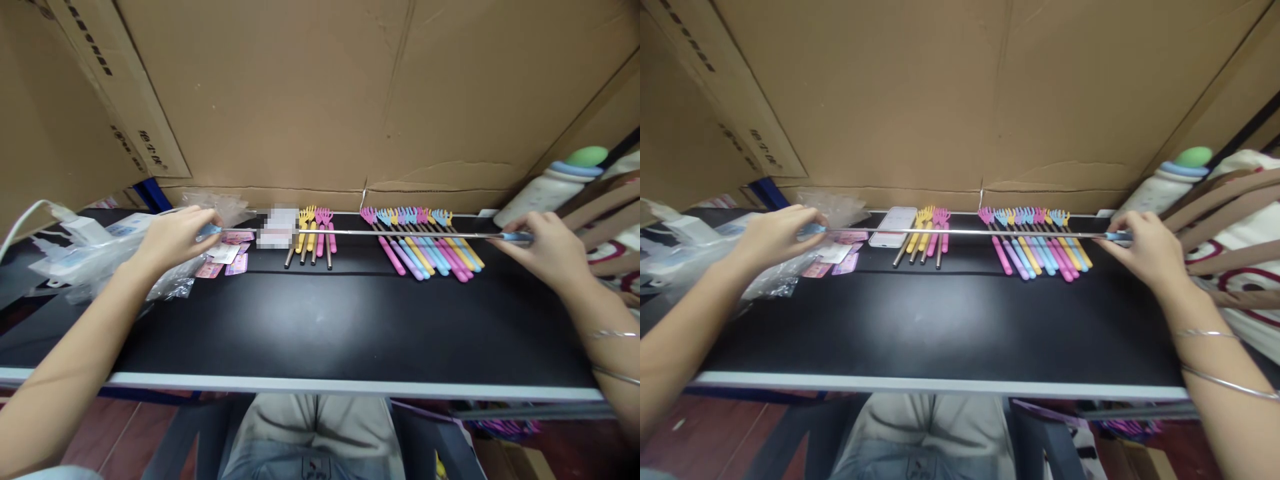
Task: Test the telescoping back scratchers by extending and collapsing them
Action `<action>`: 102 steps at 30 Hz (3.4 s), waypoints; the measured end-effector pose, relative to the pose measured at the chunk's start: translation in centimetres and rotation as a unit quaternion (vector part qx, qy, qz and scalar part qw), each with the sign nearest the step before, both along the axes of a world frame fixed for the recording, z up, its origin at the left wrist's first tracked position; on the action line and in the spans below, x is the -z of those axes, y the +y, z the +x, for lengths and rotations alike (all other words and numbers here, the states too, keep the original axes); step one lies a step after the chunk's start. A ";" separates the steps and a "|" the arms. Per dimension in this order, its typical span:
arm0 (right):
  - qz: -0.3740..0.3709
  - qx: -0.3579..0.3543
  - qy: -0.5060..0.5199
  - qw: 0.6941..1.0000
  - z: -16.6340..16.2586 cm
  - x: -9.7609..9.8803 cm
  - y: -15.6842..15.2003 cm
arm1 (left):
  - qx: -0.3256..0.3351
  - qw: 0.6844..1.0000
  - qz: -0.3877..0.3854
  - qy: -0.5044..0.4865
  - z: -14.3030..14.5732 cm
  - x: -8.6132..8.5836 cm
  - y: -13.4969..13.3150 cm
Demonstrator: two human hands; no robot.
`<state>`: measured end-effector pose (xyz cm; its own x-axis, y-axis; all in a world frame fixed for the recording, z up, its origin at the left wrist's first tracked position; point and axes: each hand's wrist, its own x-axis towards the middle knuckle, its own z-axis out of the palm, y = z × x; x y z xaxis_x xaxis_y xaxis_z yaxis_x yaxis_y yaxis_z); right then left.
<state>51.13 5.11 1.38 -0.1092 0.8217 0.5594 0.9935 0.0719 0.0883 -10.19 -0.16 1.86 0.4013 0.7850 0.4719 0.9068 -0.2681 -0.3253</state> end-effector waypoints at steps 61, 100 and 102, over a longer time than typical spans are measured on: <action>-0.060 -0.089 -0.034 0.994 2.9 0.1 1.0 | -0.003 0.991 -0.110 -0.071 -1.6 0.4 0.8; 0.084 -0.283 -0.204 0.933 -7.4 0.2 -1.9 | 0.131 0.990 -0.045 -0.007 6.0 1.9 0.0; 0.071 -0.292 -0.194 0.934 -8.2 0.2 -2.3 | 0.140 0.989 -0.037 -0.002 6.9 2.2 -0.4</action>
